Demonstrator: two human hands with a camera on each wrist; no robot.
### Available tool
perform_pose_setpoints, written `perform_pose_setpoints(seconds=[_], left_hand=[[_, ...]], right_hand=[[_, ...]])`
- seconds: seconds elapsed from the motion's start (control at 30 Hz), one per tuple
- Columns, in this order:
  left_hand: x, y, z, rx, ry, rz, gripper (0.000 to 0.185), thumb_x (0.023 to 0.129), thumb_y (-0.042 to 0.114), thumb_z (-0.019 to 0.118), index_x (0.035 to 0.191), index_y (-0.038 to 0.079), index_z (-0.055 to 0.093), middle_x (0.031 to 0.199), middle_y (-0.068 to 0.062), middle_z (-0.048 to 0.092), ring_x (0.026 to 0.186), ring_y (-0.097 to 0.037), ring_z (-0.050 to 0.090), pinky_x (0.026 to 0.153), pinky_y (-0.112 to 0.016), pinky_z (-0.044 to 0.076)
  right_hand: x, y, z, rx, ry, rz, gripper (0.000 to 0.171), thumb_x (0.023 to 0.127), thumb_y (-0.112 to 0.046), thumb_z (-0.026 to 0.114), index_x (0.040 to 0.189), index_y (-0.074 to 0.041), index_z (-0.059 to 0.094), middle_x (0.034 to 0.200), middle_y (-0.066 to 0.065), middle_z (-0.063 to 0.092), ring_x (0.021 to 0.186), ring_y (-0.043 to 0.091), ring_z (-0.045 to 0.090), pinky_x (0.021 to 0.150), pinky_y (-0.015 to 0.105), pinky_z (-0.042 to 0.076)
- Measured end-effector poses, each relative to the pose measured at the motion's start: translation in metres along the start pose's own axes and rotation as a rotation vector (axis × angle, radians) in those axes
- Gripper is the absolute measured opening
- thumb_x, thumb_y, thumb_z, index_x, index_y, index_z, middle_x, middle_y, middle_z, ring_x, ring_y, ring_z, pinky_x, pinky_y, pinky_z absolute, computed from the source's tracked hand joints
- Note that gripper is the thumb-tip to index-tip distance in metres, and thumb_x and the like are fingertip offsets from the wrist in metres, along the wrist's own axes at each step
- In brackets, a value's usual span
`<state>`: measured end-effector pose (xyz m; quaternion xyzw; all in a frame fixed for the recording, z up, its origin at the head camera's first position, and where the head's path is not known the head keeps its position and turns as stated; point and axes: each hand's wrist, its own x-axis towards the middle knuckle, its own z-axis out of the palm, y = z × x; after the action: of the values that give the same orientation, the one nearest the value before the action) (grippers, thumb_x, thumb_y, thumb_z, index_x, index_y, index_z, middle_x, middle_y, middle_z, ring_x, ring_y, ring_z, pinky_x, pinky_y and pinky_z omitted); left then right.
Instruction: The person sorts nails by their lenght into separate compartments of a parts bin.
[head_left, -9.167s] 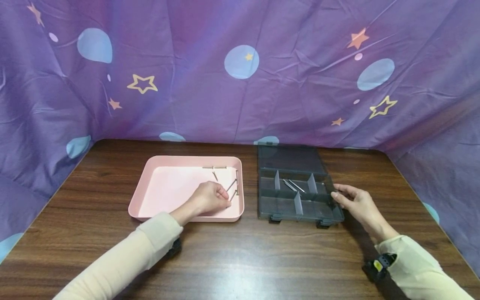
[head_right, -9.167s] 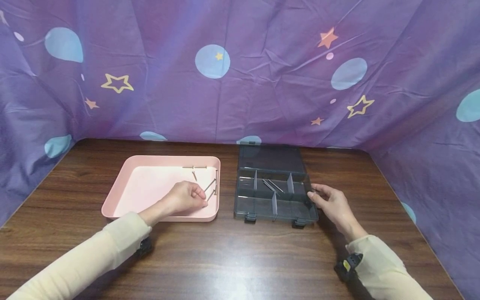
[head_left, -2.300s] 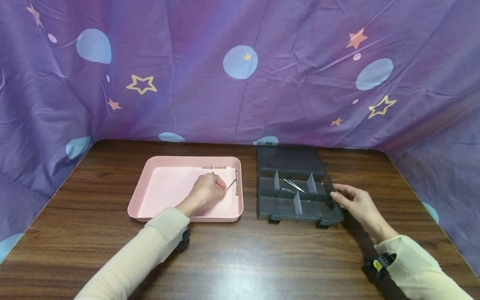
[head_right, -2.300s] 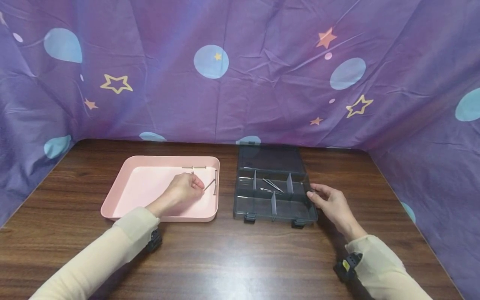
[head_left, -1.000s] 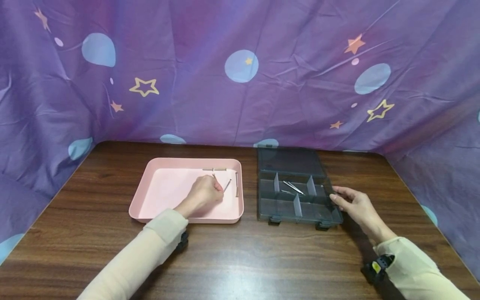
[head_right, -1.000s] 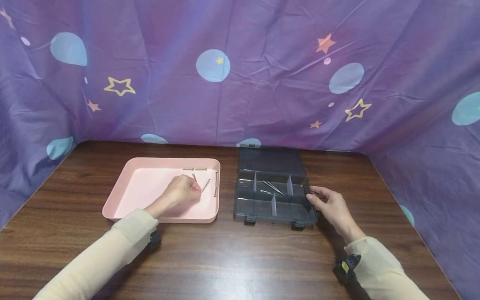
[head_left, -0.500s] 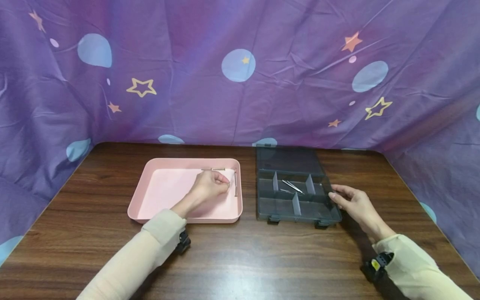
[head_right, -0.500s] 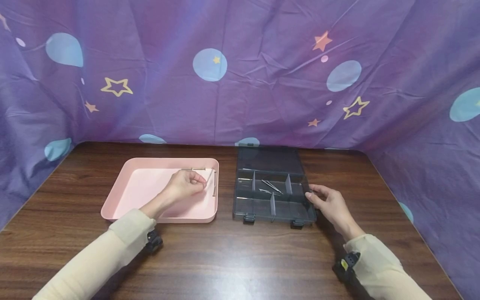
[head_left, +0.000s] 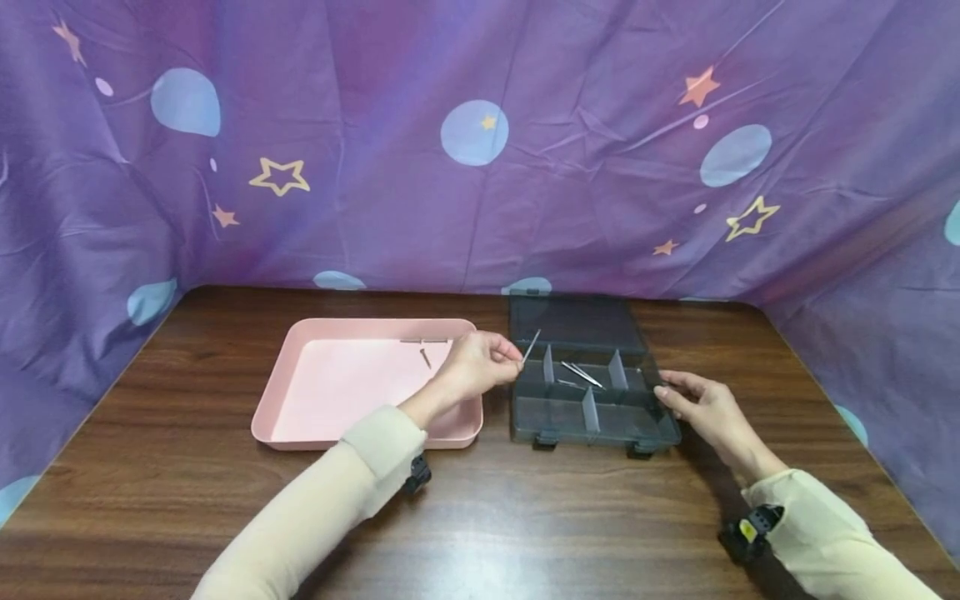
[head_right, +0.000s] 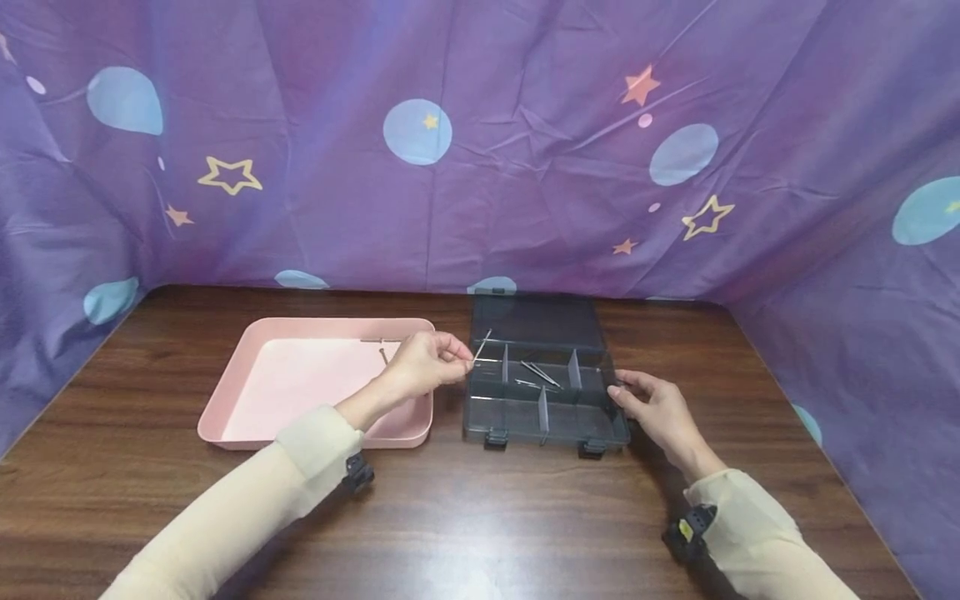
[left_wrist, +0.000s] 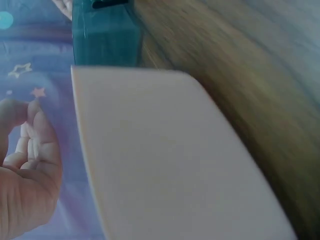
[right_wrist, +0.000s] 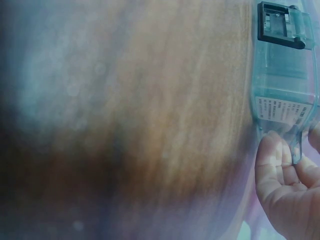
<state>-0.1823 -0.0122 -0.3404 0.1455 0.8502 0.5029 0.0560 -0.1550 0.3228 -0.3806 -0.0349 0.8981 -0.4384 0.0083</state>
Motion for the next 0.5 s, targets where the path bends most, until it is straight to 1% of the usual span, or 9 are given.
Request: perform_pose_setpoints(seconds=[0.1, 0.23, 0.37, 0.43, 0.5], left_hand=[[0.007, 0.005, 0.011, 0.033, -0.005, 0.057, 0.009, 0.078, 0.010, 0.068, 0.085, 0.006, 0.071, 0.079, -0.005, 0.072, 0.064, -0.001, 0.056, 0.060, -0.016, 0.046], [0.015, 0.011, 0.023, 0.103, 0.009, 0.098, 0.008, 0.078, 0.012, 0.068, 0.084, 0.010, 0.073, 0.078, -0.001, 0.073, 0.063, 0.001, 0.058, 0.064, -0.015, 0.045], [0.022, 0.013, 0.035, 0.150, 0.022, 0.110, 0.007, 0.078, 0.014, 0.069, 0.083, 0.013, 0.073, 0.078, 0.002, 0.073, 0.065, 0.000, 0.061, 0.067, -0.015, 0.045], [0.025, 0.014, 0.040, 0.152, 0.027, 0.108, 0.007, 0.078, 0.014, 0.069, 0.083, 0.013, 0.073, 0.078, 0.002, 0.073, 0.067, -0.002, 0.062, 0.067, -0.015, 0.046], [0.027, 0.014, 0.044, 0.155, 0.032, 0.105, 0.007, 0.078, 0.014, 0.069, 0.084, 0.013, 0.073, 0.078, 0.002, 0.073, 0.068, -0.003, 0.063, 0.065, -0.015, 0.046]], right_hand=[[0.000, 0.001, 0.001, 0.000, -0.002, 0.008, 0.052, 0.095, -0.025, 0.056, 0.130, 0.012, 0.046, 0.097, -0.005, 0.061, 0.077, -0.006, 0.053, 0.064, 0.020, 0.049], [-0.001, 0.001, 0.001, 0.004, 0.003, 0.011, 0.051, 0.095, -0.024, 0.056, 0.129, 0.012, 0.046, 0.095, -0.005, 0.061, 0.076, -0.006, 0.053, 0.063, 0.019, 0.049], [0.000, 0.000, 0.001, 0.002, 0.006, 0.016, 0.051, 0.095, -0.024, 0.056, 0.129, 0.012, 0.046, 0.100, 0.003, 0.062, 0.077, -0.007, 0.052, 0.064, 0.019, 0.049], [0.000, -0.001, 0.001, -0.004, 0.005, 0.019, 0.052, 0.095, -0.025, 0.056, 0.129, 0.012, 0.046, 0.103, 0.007, 0.062, 0.078, -0.008, 0.053, 0.065, 0.018, 0.049], [0.000, -0.001, 0.000, -0.006, 0.001, 0.022, 0.052, 0.095, -0.027, 0.056, 0.129, 0.012, 0.046, 0.105, 0.007, 0.062, 0.078, -0.008, 0.053, 0.065, 0.019, 0.050]])
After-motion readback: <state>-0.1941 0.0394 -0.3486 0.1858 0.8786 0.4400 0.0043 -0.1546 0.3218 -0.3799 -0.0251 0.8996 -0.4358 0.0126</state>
